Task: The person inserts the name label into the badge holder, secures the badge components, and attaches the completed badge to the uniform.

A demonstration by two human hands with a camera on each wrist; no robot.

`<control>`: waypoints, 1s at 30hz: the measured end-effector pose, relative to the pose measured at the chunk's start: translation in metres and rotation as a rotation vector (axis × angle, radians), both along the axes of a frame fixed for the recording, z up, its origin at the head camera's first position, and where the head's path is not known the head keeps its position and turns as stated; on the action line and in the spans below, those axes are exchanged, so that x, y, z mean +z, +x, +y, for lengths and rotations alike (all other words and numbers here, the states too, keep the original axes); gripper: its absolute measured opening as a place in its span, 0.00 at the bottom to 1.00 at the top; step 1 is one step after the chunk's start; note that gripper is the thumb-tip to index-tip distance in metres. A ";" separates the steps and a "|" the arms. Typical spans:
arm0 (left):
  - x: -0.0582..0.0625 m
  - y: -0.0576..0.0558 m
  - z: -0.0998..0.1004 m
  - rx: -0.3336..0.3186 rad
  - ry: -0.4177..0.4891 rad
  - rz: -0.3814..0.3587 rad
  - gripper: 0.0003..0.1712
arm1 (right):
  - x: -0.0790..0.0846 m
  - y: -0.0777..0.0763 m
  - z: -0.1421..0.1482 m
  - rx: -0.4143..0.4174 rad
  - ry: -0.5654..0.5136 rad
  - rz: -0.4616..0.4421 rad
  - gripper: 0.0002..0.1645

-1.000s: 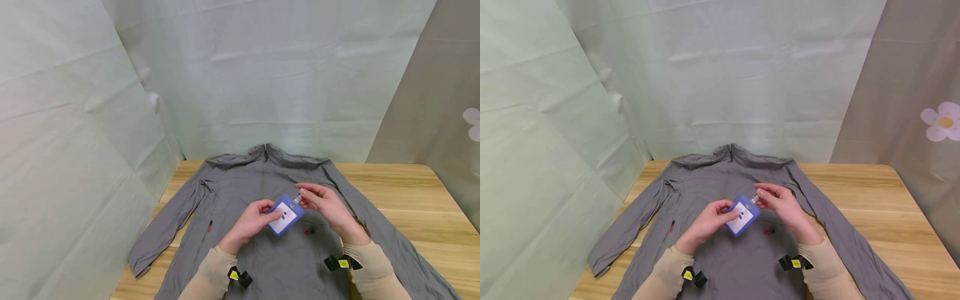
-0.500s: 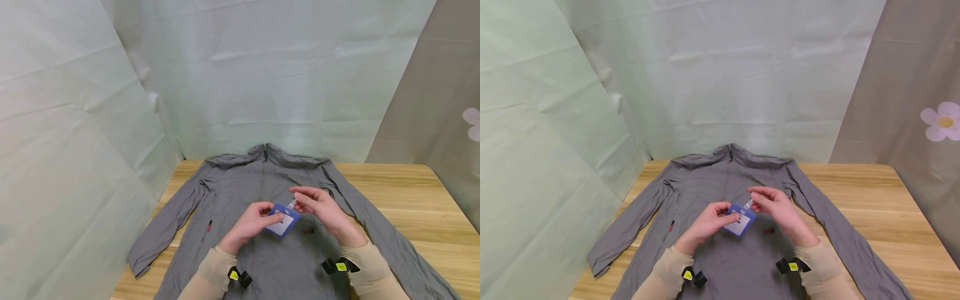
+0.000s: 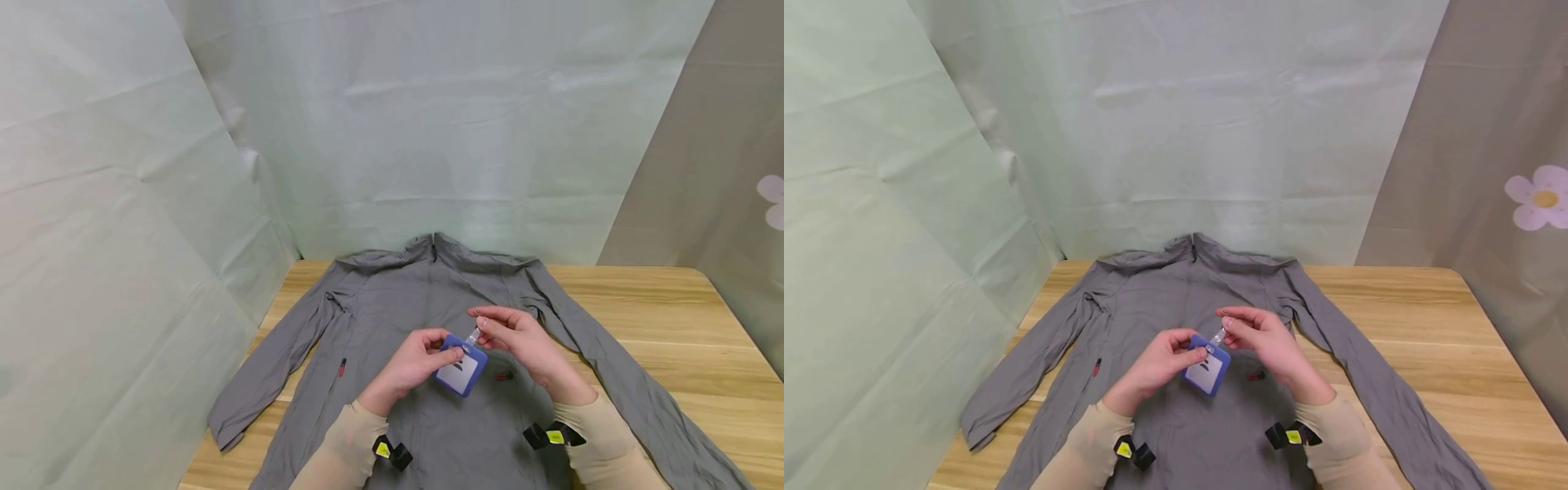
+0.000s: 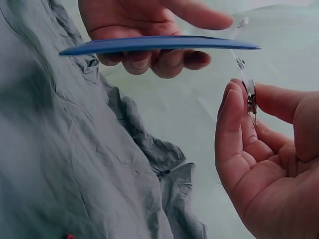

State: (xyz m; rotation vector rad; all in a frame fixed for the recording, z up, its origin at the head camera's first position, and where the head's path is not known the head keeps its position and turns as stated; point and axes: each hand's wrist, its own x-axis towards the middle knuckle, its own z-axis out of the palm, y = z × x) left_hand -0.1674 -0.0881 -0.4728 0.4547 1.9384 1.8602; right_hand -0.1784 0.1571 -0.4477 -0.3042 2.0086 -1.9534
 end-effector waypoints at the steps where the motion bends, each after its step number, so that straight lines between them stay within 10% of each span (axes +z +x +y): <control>1: 0.000 0.000 0.000 0.000 0.003 0.001 0.12 | 0.000 0.000 0.000 0.001 0.002 0.001 0.28; 30: -0.001 0.001 0.001 0.030 0.027 0.042 0.15 | -0.002 0.003 -0.003 -0.027 0.055 0.053 0.26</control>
